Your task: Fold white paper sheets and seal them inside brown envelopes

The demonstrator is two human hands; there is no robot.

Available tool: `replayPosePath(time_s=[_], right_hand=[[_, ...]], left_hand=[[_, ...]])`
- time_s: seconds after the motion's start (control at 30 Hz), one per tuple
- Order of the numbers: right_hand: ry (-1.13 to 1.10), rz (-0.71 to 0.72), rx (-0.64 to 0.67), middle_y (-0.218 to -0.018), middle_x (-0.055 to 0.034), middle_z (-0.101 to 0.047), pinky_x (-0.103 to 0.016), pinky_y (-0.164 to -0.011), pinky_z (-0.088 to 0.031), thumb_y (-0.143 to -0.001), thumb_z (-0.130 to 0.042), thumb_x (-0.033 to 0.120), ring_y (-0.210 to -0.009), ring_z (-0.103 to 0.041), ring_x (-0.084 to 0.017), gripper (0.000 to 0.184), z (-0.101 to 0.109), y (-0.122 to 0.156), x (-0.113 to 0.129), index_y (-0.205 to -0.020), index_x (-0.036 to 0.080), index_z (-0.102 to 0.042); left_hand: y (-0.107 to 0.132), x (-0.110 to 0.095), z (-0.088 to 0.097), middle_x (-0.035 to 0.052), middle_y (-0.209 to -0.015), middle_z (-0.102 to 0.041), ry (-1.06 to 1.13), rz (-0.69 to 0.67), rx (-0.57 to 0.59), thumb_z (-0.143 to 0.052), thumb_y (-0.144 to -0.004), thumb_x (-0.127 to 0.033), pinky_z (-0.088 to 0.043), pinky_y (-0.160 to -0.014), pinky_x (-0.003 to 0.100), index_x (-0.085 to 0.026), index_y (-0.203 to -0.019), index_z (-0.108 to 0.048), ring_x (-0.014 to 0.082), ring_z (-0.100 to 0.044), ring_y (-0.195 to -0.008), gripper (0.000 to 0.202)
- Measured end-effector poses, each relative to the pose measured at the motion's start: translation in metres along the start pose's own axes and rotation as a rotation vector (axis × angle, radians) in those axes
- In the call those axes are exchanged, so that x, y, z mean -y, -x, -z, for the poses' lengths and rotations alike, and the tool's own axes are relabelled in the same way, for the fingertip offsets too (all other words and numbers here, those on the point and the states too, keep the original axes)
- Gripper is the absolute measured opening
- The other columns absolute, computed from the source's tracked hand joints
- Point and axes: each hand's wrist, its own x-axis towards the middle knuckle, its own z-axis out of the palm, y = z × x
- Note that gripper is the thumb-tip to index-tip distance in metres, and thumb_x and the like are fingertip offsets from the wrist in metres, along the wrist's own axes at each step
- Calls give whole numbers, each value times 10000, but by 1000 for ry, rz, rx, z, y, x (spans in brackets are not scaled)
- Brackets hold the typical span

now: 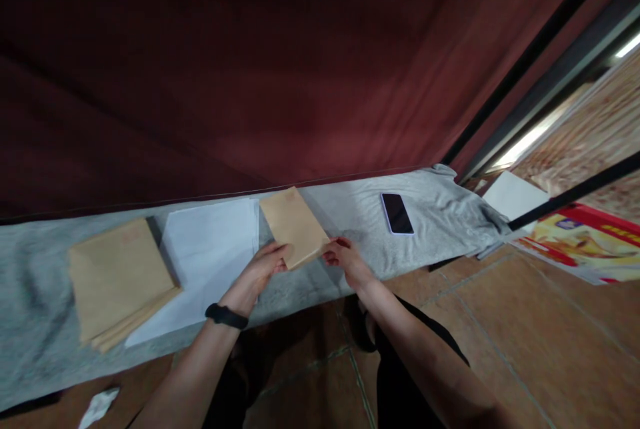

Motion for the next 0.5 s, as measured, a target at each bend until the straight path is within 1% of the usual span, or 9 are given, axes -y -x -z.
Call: replayPosePath(time_s=[0.17,0.23,0.3,0.37,0.43,0.5], right_hand=[[80,49,-26,-655,32,-619,-200,-499,-464,-715,-658,332,-558,-576,-107,178,13,-6,-8,-813,186,-630],[195,116,-22,-708,21,-646,-213,-547,-493,-747,-625,314,-637,-608,-126,133,16,-7,-14,-807,196,-643],[406,280,-4,-795,1,-686,-255,-665,-539,-791,-568,261,-753,-647,-153,122,17,-8,-19,-831,204,-668],[639,502,52,-938,-33,-720,-310,-818,-554,-829,-511,188,-882,-671,-174,209,16,-6,-24,-925,203,-696],[817,697,127,-1139,-77,-708,-353,-957,-526,-860,-484,134,-1047,-662,-193,318,14,-4,-27,-1096,195,-688],[989,849,192,-1336,-109,-629,-390,-1063,-473,-891,-481,118,-1228,-589,-213,407,10,-1,-31,-1266,184,-626]], left_hand=[[6,1,7,15,-747,-714,-163,-37,12,-783,-706,-278,-502,-538,219,-153,-959,-683,156,-678,-636,300],[8,0,7,5,-727,-699,-261,-58,6,-753,-724,-282,-479,-514,210,-148,-956,-676,144,-655,-606,278],[10,-2,7,-9,-694,-678,-379,-55,-25,-717,-745,-261,-469,-496,213,-147,-954,-663,138,-631,-566,243],[10,-5,6,-22,-656,-655,-483,-37,-62,-678,-770,-234,-461,-481,218,-151,-952,-645,135,-612,-528,203],[10,-7,5,-32,-625,-635,-549,-25,-88,-647,-790,-208,-458,-474,221,-156,-940,-624,131,-597,-498,161],[9,-8,6,-42,-592,-613,-594,-22,-86,-637,-799,-187,-455,-473,222,-163,-911,-601,126,-582,-470,119]])
